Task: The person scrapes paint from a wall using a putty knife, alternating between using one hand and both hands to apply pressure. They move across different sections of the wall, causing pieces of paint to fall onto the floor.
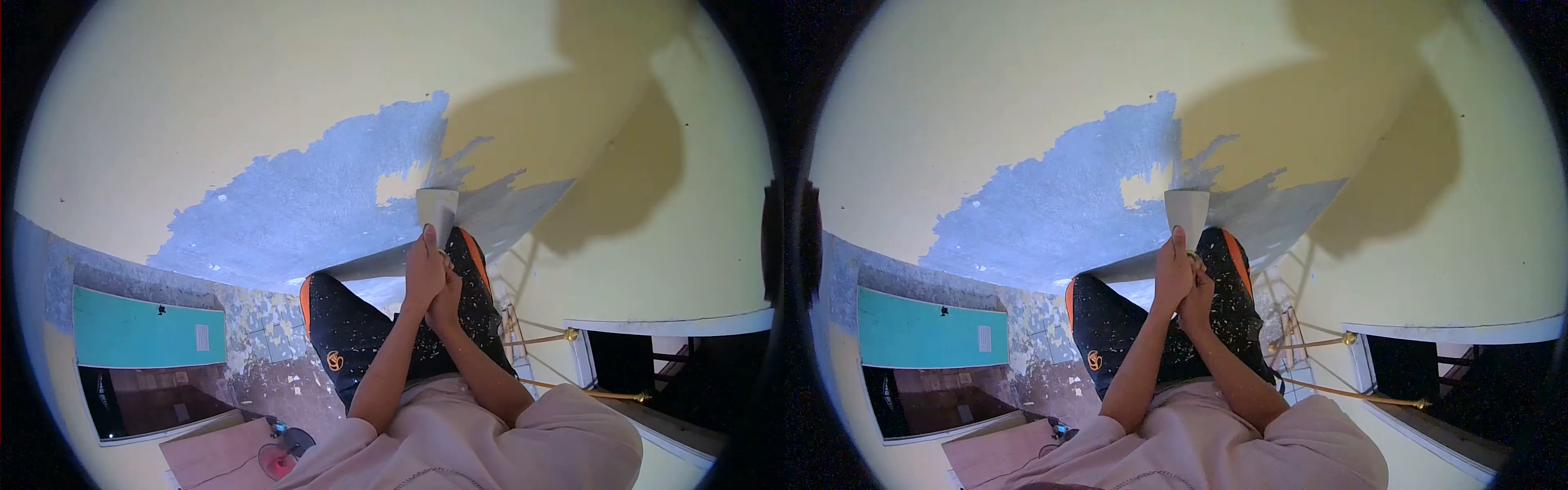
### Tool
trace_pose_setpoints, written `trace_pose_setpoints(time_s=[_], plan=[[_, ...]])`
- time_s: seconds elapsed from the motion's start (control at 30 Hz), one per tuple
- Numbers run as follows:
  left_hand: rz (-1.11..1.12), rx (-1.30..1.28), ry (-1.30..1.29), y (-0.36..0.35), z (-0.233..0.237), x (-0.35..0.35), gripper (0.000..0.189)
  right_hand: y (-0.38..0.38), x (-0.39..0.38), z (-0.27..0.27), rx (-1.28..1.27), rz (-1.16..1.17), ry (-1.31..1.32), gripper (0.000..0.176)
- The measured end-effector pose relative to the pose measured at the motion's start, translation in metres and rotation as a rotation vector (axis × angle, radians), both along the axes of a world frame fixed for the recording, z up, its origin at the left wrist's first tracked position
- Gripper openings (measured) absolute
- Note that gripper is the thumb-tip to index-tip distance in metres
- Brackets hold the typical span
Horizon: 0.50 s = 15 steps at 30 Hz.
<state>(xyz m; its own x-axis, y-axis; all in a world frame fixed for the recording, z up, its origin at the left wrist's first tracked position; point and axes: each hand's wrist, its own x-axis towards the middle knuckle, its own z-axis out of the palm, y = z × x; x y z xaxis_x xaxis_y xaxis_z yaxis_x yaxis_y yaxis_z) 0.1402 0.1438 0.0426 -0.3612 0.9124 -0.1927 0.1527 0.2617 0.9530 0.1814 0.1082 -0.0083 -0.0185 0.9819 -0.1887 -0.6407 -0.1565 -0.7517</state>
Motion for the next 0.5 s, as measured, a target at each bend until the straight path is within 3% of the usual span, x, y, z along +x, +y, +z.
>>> trace_pose_setpoints(time_s=[0.2, 0.27, 0.37, 0.5], plan=[[0.025, 0.055, -0.001, 0.001, -0.016, 0.000, 0.060, 0.002, 0.001, -0.011, 0.093, 0.018, -0.120, 0.016], [-0.013, 0.017, 0.234, -0.001, -0.034, -0.007, 0.063, 0.000, -0.006, -0.039, 0.086, 0.005, -0.056, 0.016], [0.040, -0.015, 0.027, -0.010, -0.044, -0.009, 0.064, -0.007, -0.010, -0.054, -0.036, 0.087, -0.096, 0.016], [0.066, 0.089, 0.193, 0.004, -0.042, -0.011, 0.063, 0.004, -0.009, -0.049, 0.041, 0.079, -0.005, 0.017]])
